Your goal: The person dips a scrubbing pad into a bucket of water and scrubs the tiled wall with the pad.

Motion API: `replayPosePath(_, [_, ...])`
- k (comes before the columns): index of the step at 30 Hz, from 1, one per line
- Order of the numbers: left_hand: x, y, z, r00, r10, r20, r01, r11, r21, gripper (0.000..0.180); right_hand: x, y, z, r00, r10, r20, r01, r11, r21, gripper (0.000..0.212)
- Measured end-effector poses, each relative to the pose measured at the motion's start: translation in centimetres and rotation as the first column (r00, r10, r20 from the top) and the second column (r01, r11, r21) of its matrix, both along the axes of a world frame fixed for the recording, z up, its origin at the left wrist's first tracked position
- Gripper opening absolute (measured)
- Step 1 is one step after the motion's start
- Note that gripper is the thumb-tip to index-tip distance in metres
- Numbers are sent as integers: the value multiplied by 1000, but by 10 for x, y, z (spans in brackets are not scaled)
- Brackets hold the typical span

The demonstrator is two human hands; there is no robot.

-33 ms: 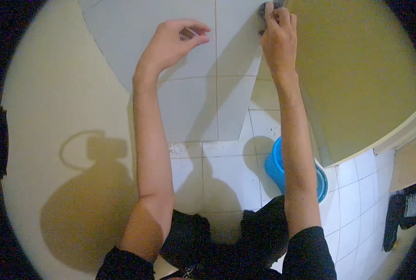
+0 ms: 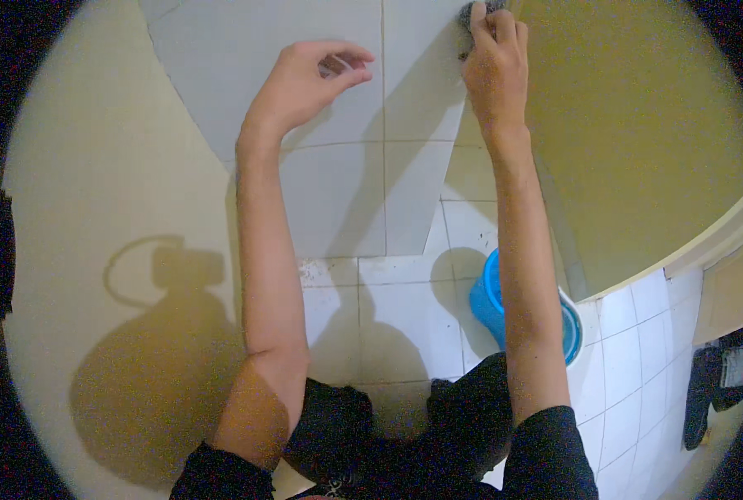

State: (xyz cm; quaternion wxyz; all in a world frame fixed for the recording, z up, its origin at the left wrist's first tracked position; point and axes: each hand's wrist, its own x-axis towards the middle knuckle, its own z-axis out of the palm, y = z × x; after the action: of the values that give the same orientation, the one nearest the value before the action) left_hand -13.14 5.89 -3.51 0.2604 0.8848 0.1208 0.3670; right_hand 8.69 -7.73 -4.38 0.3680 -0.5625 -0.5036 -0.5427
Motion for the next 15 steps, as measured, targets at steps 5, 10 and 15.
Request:
replayPosePath(5, [7, -2, -3, 999, -33, 31, 33, 999, 15, 24, -3, 6, 32, 999, -32, 38, 29, 996, 80, 38])
replayPosePath(10, [10, -1, 3, 998, -48, 36, 47, 998, 42, 24, 0, 12, -8, 995, -102, -21, 103, 991, 79, 41])
replayPosePath(15, [9, 0, -4, 998, -48, 35, 48, 999, -23, 23, 2, 13, 30, 996, -90, 14, 90, 995, 48, 49])
